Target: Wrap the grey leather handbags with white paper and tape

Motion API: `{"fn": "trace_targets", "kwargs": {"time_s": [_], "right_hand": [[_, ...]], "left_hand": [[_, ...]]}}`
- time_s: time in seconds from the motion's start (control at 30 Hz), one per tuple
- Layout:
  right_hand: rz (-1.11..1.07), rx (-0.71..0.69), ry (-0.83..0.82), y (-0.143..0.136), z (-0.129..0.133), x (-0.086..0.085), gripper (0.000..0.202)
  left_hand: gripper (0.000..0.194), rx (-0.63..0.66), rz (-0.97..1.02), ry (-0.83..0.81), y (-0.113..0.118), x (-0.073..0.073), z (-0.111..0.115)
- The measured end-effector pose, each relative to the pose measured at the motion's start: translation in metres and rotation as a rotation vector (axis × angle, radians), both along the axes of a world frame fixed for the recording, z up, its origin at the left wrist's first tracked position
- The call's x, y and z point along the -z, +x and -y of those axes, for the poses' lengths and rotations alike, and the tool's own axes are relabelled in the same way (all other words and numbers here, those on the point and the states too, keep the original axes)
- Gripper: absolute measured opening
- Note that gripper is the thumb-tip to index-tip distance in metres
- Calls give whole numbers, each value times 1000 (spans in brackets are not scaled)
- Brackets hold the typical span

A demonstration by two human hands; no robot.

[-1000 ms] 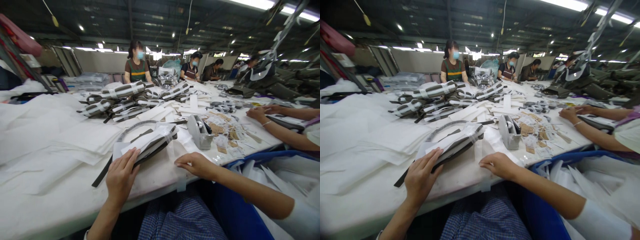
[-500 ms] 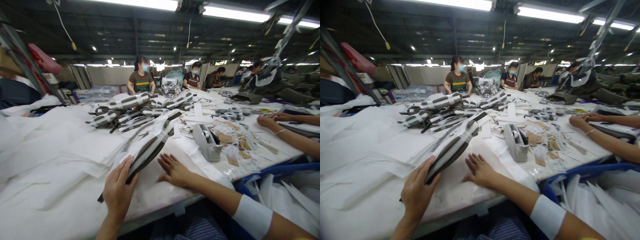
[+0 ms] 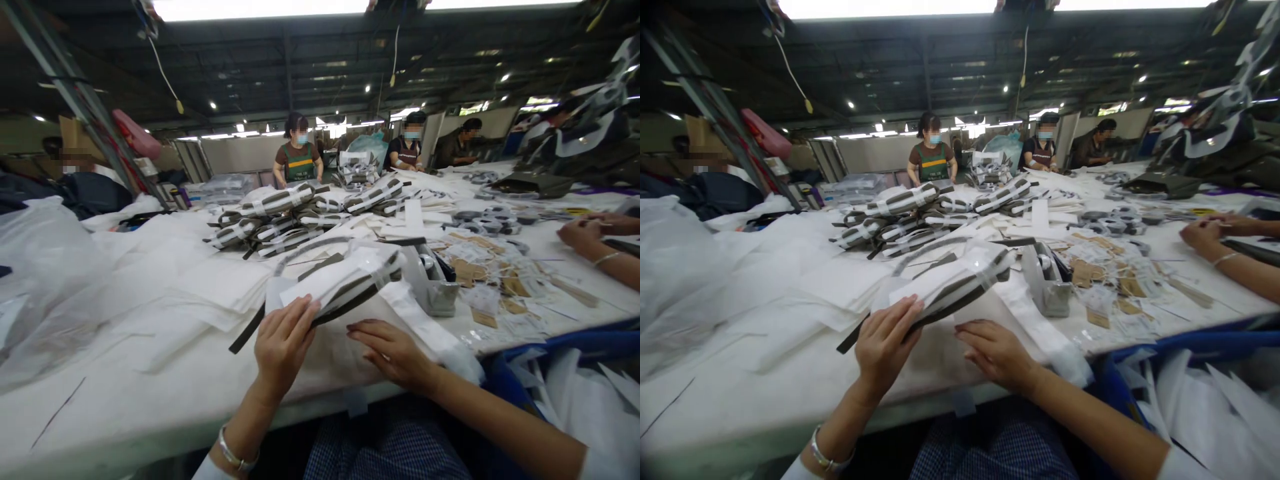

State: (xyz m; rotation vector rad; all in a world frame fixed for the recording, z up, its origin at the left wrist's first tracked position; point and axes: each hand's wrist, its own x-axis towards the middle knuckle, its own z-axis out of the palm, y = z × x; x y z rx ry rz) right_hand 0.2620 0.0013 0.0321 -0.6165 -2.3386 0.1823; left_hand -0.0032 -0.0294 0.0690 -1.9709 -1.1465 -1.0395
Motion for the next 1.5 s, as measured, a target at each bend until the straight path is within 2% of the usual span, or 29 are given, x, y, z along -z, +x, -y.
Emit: {"fn": "trace_targets", "kwargs": {"time_s": [0.07, 0.17, 0.23, 0.33, 0.43, 0.53, 0.63, 0.73, 0.87, 1.03, 1.2, 1.3, 1.4, 1.5], "right_hand": [[-22, -13, 40, 17, 16, -14, 38], [-45, 2, 45, 28, 22, -36, 36], [-66, 44, 16, 25, 11, -48, 32], [-35, 124, -114, 4, -29, -58, 28], [206, 266, -353, -30, -83, -58, 30], [380, 370, -470, -71, -131, -52, 27], [458, 461, -558, -107, -158, -40, 35], [468, 525, -656, -125, -171, -29, 35], [381, 496, -820, -121, -179, -21, 32], [105, 367, -983, -114, -184, -18, 31], [-205, 267, -1003, -126, -192, -18, 38], [-351, 212, -955, -124, -192, -29, 46], [-400, 117, -916, -110, -175, -47, 51], [-310, -37, -792, -88, -136, -61, 39]], "left_hand": [[38, 62, -15, 4, 13, 7, 8], [35, 112, -57, -46, 32, 30, 15], [34, 137, -93, -82, 41, 48, 18], [35, 138, -98, -103, 48, 63, 22], [34, 127, -86, -119, 51, 65, 24], [33, 129, -82, -103, 53, 63, 25], [33, 119, -64, -82, 55, 63, 26], [33, 114, -42, -75, 57, 65, 26], [34, 116, -13, -80, 58, 68, 26], [31, 116, 7, -84, 62, 70, 26], [29, 117, 27, -70, 69, 68, 24], [30, 106, 30, -97, 70, 68, 24], [32, 109, 17, -134, 68, 67, 27], [34, 118, 12, -182, 66, 64, 29]]}}
